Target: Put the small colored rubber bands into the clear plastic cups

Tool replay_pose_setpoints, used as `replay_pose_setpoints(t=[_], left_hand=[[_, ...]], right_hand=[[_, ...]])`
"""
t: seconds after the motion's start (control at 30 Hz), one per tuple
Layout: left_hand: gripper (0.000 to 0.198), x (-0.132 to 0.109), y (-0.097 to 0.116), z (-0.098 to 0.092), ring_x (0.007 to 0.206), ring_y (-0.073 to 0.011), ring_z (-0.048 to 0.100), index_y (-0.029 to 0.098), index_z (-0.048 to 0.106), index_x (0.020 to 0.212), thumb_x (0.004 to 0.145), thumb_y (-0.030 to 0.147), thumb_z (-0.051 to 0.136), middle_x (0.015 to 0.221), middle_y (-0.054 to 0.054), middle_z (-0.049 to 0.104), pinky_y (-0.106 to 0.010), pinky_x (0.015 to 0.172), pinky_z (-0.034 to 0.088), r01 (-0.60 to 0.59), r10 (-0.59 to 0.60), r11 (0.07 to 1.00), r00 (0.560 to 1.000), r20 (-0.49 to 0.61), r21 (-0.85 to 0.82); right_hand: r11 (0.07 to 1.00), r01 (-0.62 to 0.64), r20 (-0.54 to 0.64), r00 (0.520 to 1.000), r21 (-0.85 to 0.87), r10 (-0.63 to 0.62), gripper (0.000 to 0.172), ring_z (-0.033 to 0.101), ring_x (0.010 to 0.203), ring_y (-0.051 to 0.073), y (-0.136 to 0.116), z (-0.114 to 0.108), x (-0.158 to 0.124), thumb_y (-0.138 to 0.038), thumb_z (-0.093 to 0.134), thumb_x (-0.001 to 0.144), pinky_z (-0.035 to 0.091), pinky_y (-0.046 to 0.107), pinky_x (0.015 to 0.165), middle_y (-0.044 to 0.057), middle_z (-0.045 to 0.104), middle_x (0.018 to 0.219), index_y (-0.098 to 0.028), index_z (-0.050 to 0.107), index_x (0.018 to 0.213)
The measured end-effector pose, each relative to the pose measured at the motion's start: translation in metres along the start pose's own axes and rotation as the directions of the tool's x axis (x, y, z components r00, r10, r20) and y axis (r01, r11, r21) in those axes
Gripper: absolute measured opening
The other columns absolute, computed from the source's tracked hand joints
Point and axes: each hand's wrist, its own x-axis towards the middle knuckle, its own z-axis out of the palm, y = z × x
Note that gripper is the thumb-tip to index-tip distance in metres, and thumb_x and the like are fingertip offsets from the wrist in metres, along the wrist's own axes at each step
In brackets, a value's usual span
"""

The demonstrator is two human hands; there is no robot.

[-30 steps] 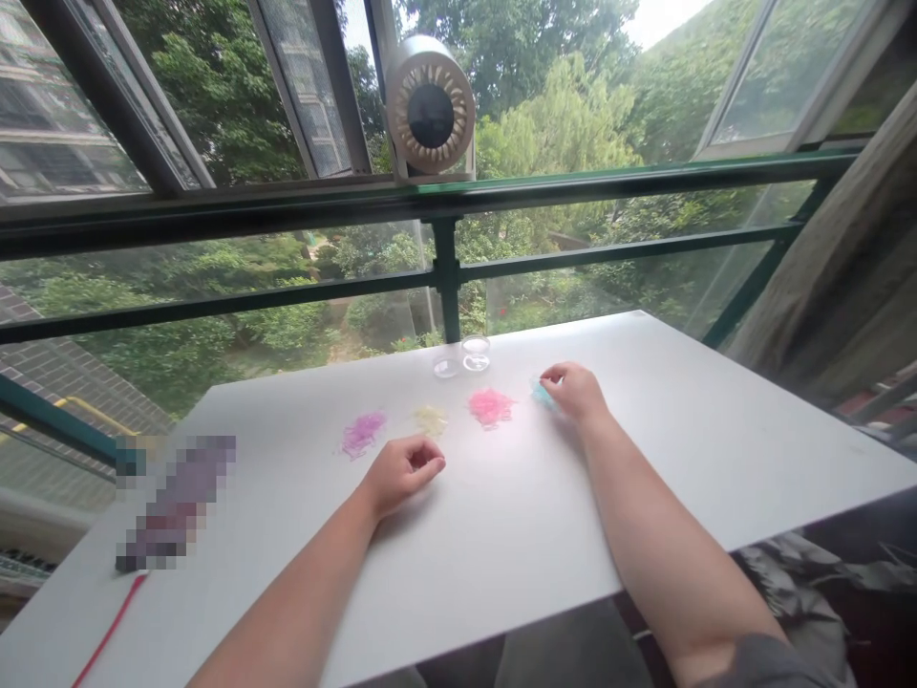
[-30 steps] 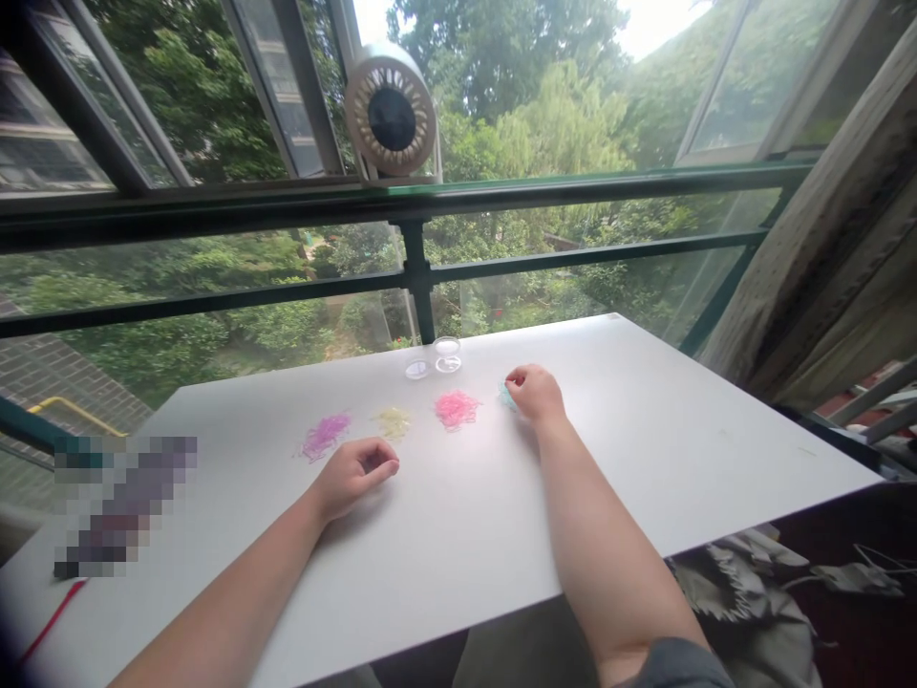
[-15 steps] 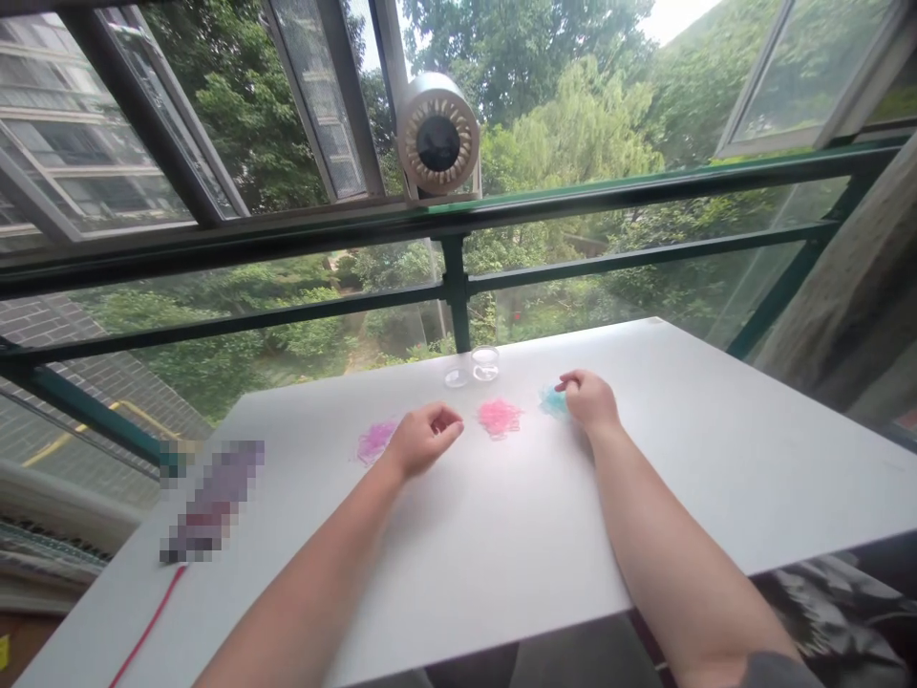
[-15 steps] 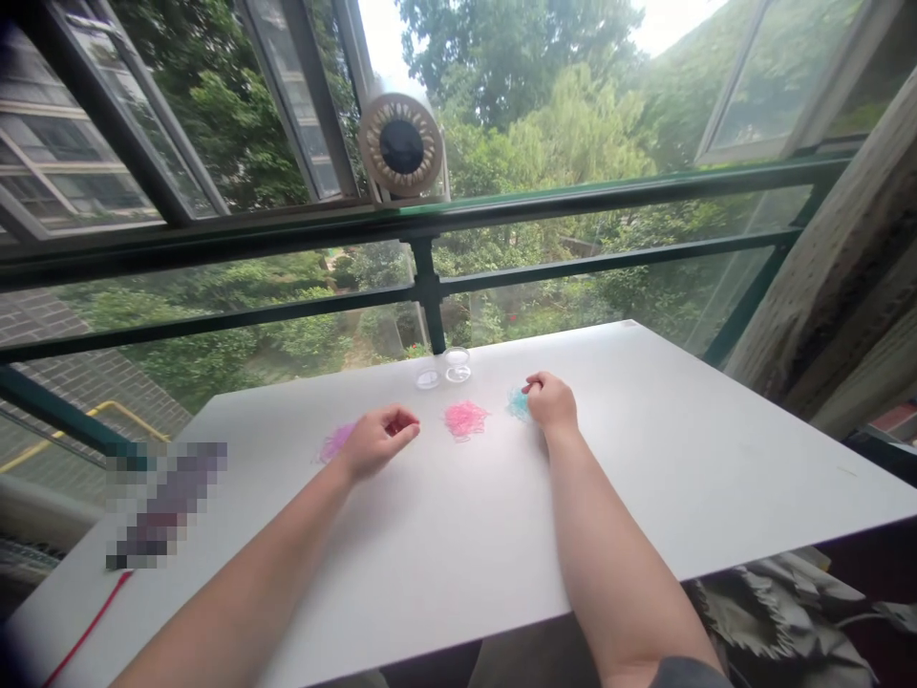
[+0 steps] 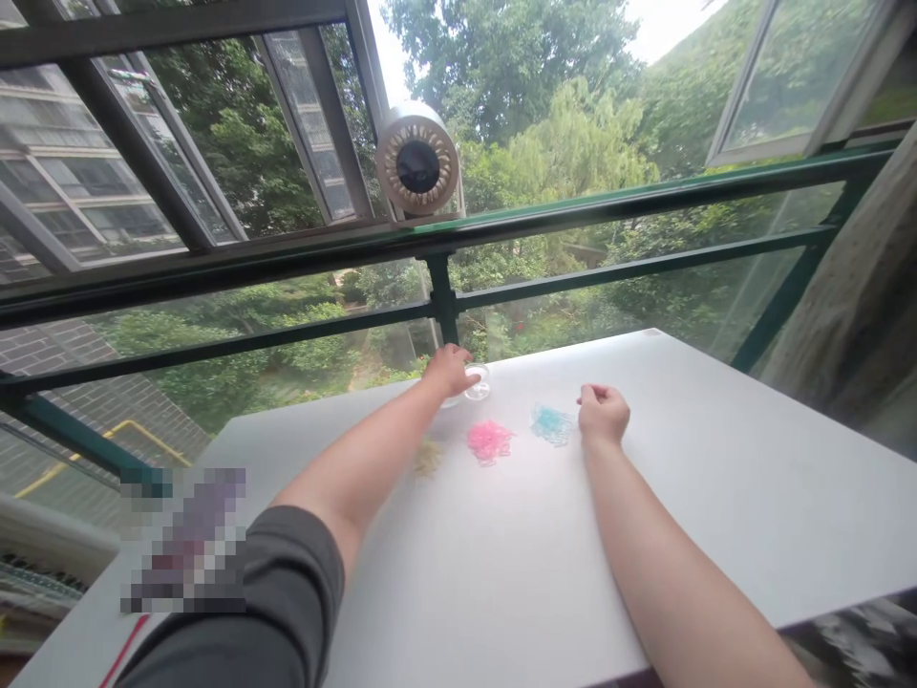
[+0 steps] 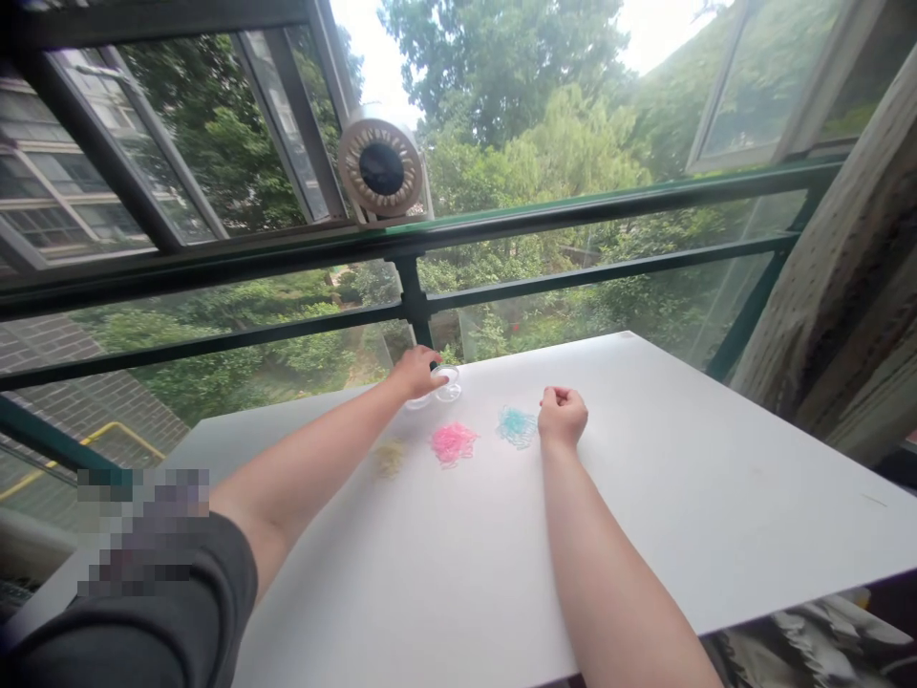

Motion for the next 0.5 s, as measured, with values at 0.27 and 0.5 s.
replay_pose_setpoints(t=[0.27, 0.5], left_hand=[[0.046, 0.008, -0.002, 0.019, 0.102, -0.0264, 0.055, 0.02, 0.066, 0.08, 0.062, 0.063, 0.061, 0.113, -0.007, 0.057, -0.034, 0.088, 0.041, -0.055, 0.045, 0.995, 0.992, 0.122, 0.079], [0.052, 0.003, 0.005, 0.004, 0.101, -0.024, 0.056, 0.02, 0.053, 0.104, 0.065, 0.051, 0.065, 0.113, -0.008, 0.057, -0.034, 0.086, 0.044, -0.071, 0.071, 0.997, 0.997, -0.014, -0.009]], right_hand=[[0.997, -0.026, -0.111, 0.993, 0.071, 0.034, 0.016, 0.05, 0.048, 0.015, 0.005, 0.007, 0.003, -0.033, 0.056, 0.066, 0.04, 0.027, 0.051, -0.002, 0.052, 0.048, -0.018, 0.055, 0.061], [0.994, 0.015, -0.12, 0.993, 0.11, -0.002, 0.015, 0.048, 0.048, 0.014, 0.001, 0.006, 0.001, -0.032, 0.056, 0.066, 0.039, 0.027, 0.05, -0.002, 0.05, 0.049, -0.018, 0.054, 0.061]])
